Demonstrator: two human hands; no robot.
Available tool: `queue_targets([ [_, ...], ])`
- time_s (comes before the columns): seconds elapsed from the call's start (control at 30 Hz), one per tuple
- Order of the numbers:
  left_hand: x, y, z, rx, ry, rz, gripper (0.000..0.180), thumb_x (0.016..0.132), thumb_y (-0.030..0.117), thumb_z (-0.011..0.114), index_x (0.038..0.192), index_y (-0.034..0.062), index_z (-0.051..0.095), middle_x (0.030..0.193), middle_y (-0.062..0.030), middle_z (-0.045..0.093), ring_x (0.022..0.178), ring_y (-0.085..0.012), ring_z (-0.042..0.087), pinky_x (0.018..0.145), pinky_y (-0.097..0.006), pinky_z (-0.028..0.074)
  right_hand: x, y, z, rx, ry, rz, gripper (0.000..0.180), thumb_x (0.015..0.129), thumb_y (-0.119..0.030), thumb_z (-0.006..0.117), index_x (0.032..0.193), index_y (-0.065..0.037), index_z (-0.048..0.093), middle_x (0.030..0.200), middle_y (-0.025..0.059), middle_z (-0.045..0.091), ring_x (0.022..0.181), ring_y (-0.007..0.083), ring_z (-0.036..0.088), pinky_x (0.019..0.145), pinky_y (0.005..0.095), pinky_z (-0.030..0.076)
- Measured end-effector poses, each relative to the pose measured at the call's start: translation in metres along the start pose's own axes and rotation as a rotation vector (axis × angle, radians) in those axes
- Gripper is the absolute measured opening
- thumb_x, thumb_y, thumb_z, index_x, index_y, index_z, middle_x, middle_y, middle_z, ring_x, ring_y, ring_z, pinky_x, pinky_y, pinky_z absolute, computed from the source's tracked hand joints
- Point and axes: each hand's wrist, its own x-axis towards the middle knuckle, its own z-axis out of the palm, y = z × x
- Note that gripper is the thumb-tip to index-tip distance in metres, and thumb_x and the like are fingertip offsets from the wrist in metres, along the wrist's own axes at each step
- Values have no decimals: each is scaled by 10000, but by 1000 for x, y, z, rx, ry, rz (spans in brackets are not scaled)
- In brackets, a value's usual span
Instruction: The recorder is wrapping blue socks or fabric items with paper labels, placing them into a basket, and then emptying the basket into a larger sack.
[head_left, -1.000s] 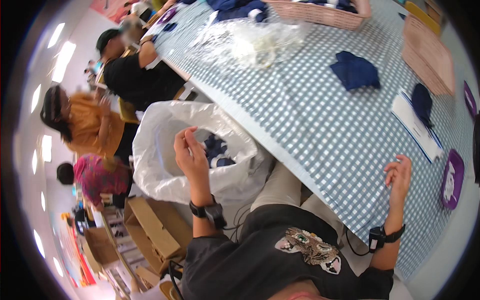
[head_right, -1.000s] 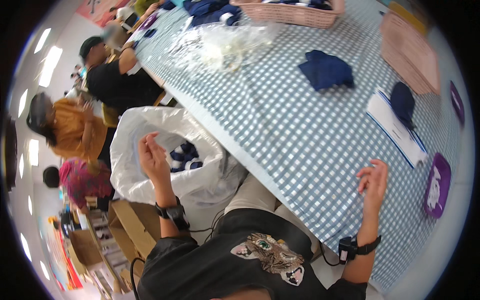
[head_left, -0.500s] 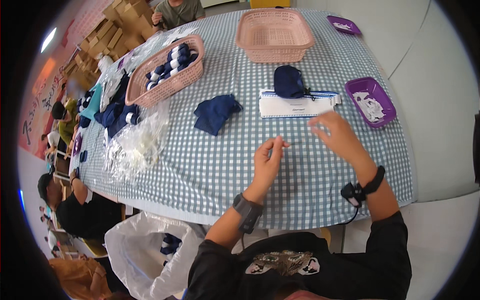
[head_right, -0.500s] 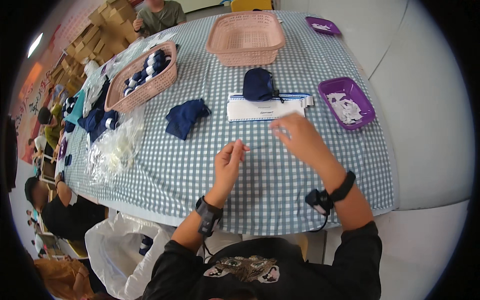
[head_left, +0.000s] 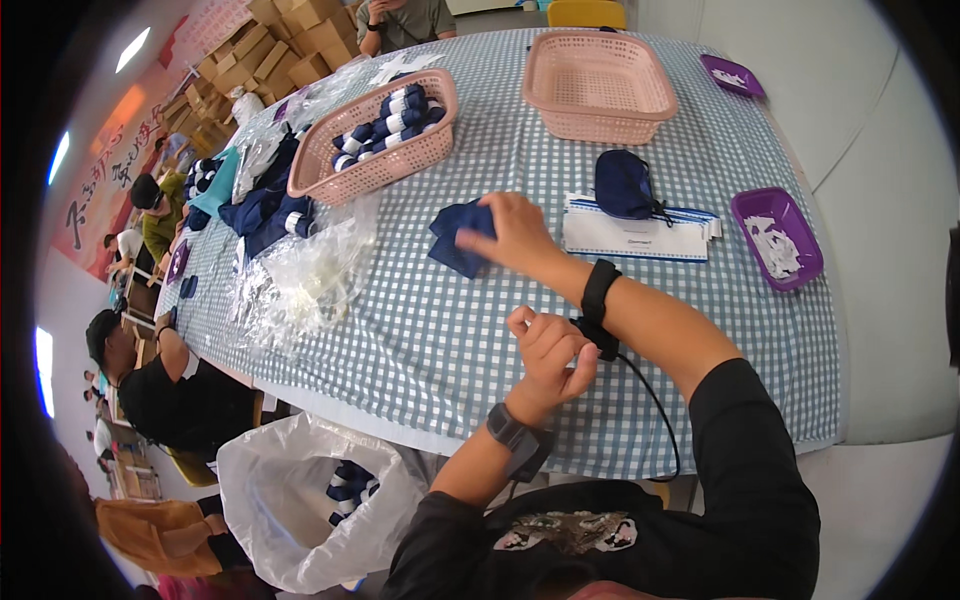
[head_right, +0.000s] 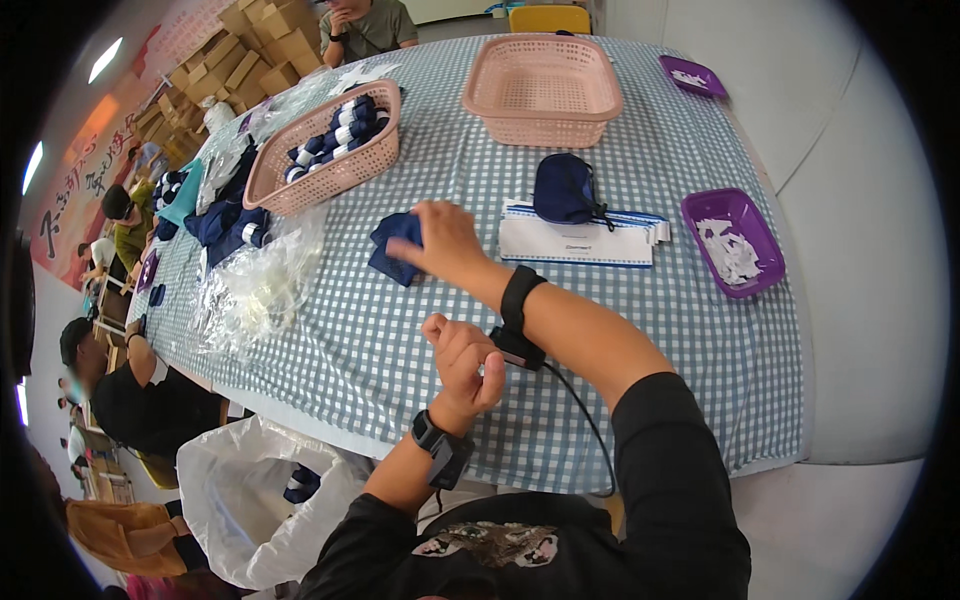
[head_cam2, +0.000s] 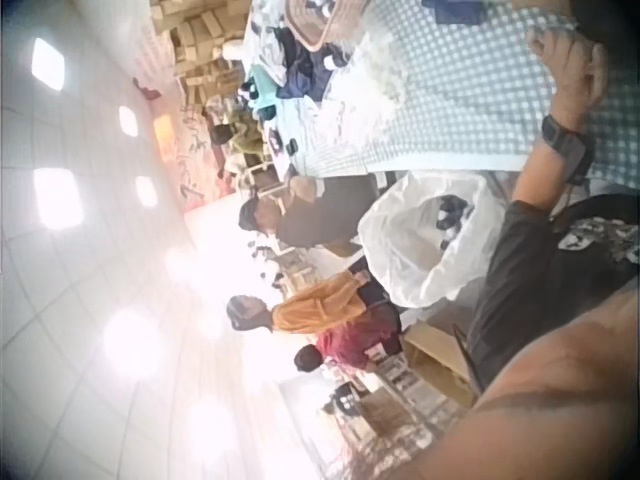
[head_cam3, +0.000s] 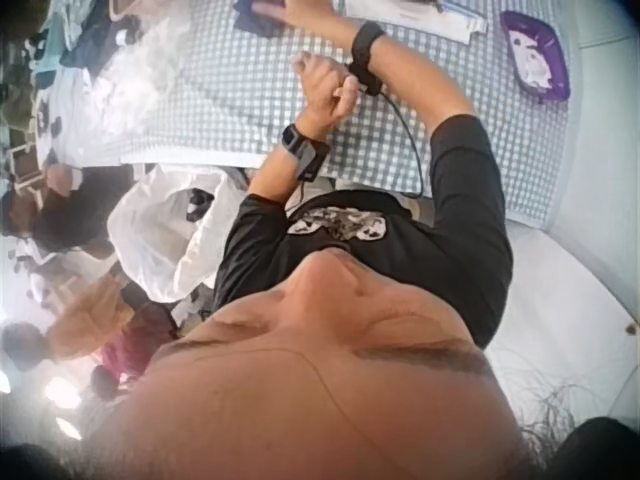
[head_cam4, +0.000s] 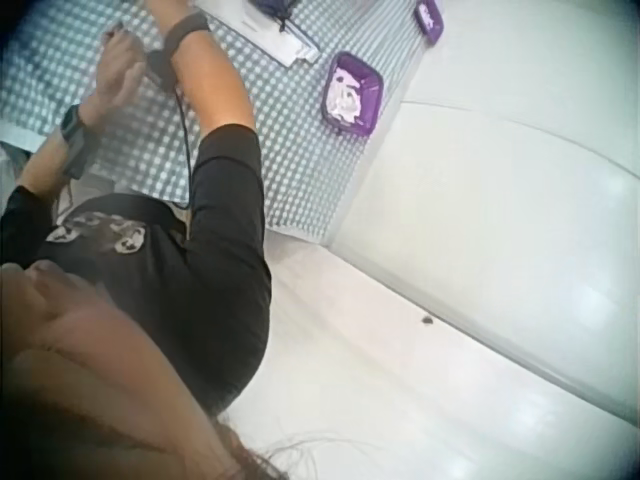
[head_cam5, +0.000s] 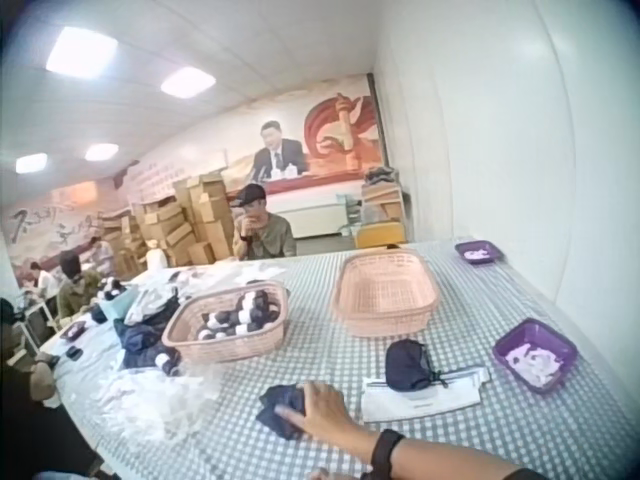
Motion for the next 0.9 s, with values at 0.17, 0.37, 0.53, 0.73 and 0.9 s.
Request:
queue_targets([
  [0.17, 2, -6, -5, 36, 97, -120, 128, 756, 67, 561, 642, 106, 519, 659, -10, 510, 643, -163, 451, 740, -356, 242, 19, 13, 18, -176, -158, 506, 626, 789, -572, 575, 1005, 15, 589, 1056, 210, 565, 1041, 342, 499, 868, 504, 392],
  [0.37, 2, -5, 1, 6, 64, -89, 128, 745, 74, 587, 645, 104, 513, 651, 0, 509, 660, -164, 475, 756, -360, 243, 20, 7, 11, -312, -471, 514, 525, 754, -510, 651, 989, -41, 624, 1072, 167, 562, 1099, 326, 438, 915, 479, 346],
  [0.53, 2, -11, -1, 44, 115, -153, 122, 767, 60, 566, 675, 91, 494, 698, -28, 493, 690, -172, 453, 766, -357, 252, 5, -9, -3, -82, -103, -66, 215, 732, -154, 711, 778, -79, 515, 940, 86, 583, 979, 245, 500, 843, 391, 388],
  [0.73, -13, -52, -1, -741, 435, -968, 489, 954, 504, 337, 871, 54, 512, 875, -43, 497, 848, -195, 446, 835, -319, 317, -9, -48, -66, 583, -40, 106, 136, 819, 4, 595, 946, -38, 569, 952, 111, 651, 836, 187, 639, 731, 297, 504],
  [0.9, 6, -62, -21, -1623, 484, -1258, 877, 830, 706, 358, 1259, -57, 420, 1188, -178, 534, 1128, -260, 509, 991, -376, 395, -54, -55, -121, 158, -156, -388, 223, 687, 39, 627, 896, -36, 610, 985, 92, 645, 909, 239, 617, 792, 331, 497],
])
